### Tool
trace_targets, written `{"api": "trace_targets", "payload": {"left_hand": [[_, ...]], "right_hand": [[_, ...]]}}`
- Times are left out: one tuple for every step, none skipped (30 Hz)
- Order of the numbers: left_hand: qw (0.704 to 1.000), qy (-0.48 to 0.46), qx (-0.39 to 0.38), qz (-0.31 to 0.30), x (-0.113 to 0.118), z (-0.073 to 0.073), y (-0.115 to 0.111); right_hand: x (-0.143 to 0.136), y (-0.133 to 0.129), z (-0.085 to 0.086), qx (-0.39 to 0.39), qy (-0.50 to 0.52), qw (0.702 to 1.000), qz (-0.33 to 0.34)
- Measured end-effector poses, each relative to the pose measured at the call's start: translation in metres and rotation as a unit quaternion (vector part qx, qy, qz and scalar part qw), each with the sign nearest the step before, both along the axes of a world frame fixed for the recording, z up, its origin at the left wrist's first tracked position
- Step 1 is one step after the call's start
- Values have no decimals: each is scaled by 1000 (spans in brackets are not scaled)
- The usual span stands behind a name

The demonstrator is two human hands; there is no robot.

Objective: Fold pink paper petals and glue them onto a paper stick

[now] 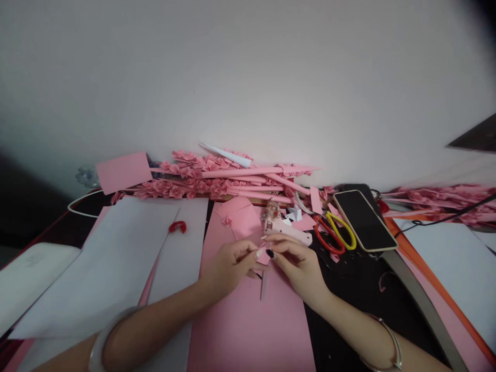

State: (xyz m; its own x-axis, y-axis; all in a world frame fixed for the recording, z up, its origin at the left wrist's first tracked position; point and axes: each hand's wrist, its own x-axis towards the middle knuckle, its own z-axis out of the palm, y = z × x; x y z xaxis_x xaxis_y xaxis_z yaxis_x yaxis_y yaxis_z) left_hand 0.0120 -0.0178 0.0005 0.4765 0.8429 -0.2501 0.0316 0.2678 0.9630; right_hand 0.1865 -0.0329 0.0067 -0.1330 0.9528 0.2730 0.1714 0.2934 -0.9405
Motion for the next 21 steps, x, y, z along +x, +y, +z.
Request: {"api": "trace_targets", "payload": {"left_hand": [[1000,1,0,0,0,0,0],[1000,3,1,1,0,0,0],[1000,4,2,1,0,0,0],[1000,6,6,2,-1,0,0],[1000,7,10,1,-1,0,0],[1000,9,15,1,-1,1,0],[1000,11,19,2,-1,1,0],[1000,13,23,3,-1,1,-1],[1000,14,24,6,-1,2,-1],[1000,14,24,8,-1,2,-1],[1000,13,22,11,-1,3,-1],[1000,11,16,13,-1,3,-1],[1000,9,9,13,-1,4,-1],[1000,6,0,14,-1,5,-1],[1000,2,-8,14,-1,6,-1],[1000,-3,-15,13,-1,7,0],[1000,-8,-21,13,-1,8,0],[999,-14,-26,14,-1,8,1],[999,-18,-32,17,-1,9,1],[999,-21,-39,20,-1,10,2],[998,-23,-46,23,-1,10,2]], "right_hand": [[1,0,0,9,-10,1000,-1],[1,0,-1,18,-19,1000,-1],[1,0,-1,26,-27,999,-1],[2,0,-1,33,-32,999,1],[2,0,-1,38,-35,999,4],[2,-1,-1,43,-38,998,5],[2,-1,-1,50,-41,998,5],[2,-1,-1,58,-47,997,5],[2,-1,0,67,-56,996,3],[2,-1,0,78,-69,995,3],[2,-1,1,91,-83,992,4],[2,-1,1,104,-97,990,6],[3,-1,1,119,-112,987,9],[3,-1,2,134,-126,983,13],[4,-2,2,150,-140,979,16],[5,-2,2,166,-154,974,19],[5,-2,2,181,-169,969,22],[6,-2,2,194,-184,963,25],[7,-3,2,206,-197,958,29],[7,-3,1,214,-209,954,35],[7,-3,1,220,-220,950,40]]}}
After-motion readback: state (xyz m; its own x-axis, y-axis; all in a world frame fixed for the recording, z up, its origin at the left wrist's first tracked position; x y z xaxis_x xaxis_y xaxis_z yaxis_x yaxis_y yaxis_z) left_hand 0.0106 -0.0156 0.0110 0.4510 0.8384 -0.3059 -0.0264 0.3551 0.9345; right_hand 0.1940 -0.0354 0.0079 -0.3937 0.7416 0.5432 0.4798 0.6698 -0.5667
